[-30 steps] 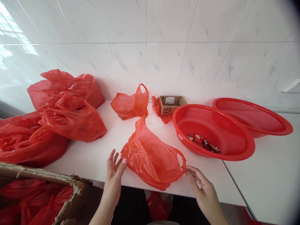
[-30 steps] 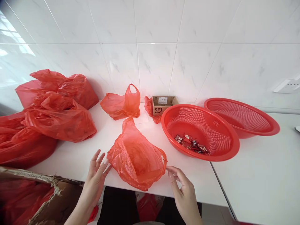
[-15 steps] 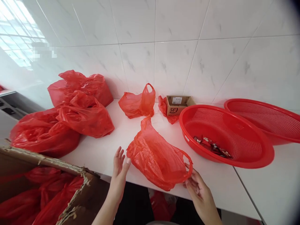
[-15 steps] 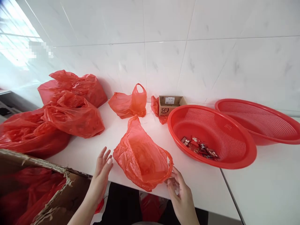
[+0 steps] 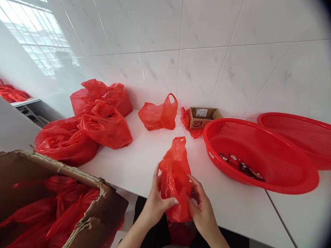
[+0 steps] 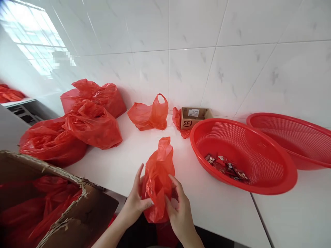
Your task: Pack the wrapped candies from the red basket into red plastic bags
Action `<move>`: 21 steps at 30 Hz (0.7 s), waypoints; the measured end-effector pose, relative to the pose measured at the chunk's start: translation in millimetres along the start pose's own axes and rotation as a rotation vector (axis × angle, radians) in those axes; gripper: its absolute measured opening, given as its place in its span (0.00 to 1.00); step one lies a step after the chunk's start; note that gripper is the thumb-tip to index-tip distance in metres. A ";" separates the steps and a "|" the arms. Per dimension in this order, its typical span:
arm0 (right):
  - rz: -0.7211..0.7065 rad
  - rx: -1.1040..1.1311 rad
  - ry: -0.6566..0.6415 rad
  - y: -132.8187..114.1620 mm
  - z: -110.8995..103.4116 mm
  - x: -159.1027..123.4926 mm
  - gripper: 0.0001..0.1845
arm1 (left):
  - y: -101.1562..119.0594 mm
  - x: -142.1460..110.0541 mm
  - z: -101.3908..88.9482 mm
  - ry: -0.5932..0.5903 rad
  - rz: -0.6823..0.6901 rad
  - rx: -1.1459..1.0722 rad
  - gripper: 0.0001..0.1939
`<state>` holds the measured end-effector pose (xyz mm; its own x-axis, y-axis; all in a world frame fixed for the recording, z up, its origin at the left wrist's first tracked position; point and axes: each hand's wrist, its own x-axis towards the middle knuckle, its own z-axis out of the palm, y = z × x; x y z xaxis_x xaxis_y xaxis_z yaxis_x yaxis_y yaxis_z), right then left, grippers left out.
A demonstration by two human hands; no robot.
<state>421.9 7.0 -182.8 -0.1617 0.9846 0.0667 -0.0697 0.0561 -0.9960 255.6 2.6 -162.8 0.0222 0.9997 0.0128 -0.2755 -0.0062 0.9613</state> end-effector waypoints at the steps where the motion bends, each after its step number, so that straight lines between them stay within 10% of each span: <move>1: 0.013 0.031 0.049 0.9 -3.3 -0.1 0.28 | -1.5 1.5 -3.9 0.043 -0.001 -0.005 0.61; 21: -0.002 0.160 0.269 -2.3 -28.6 1.8 0.22 | -2.9 8.8 -13.9 0.176 -0.073 0.061 0.55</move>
<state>450.0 13.4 -182.0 0.1036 0.9942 0.0297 -0.2276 0.0528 -0.9723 243.2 11.7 -169.3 -0.1301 0.9864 -0.1004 -0.2207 0.0699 0.9728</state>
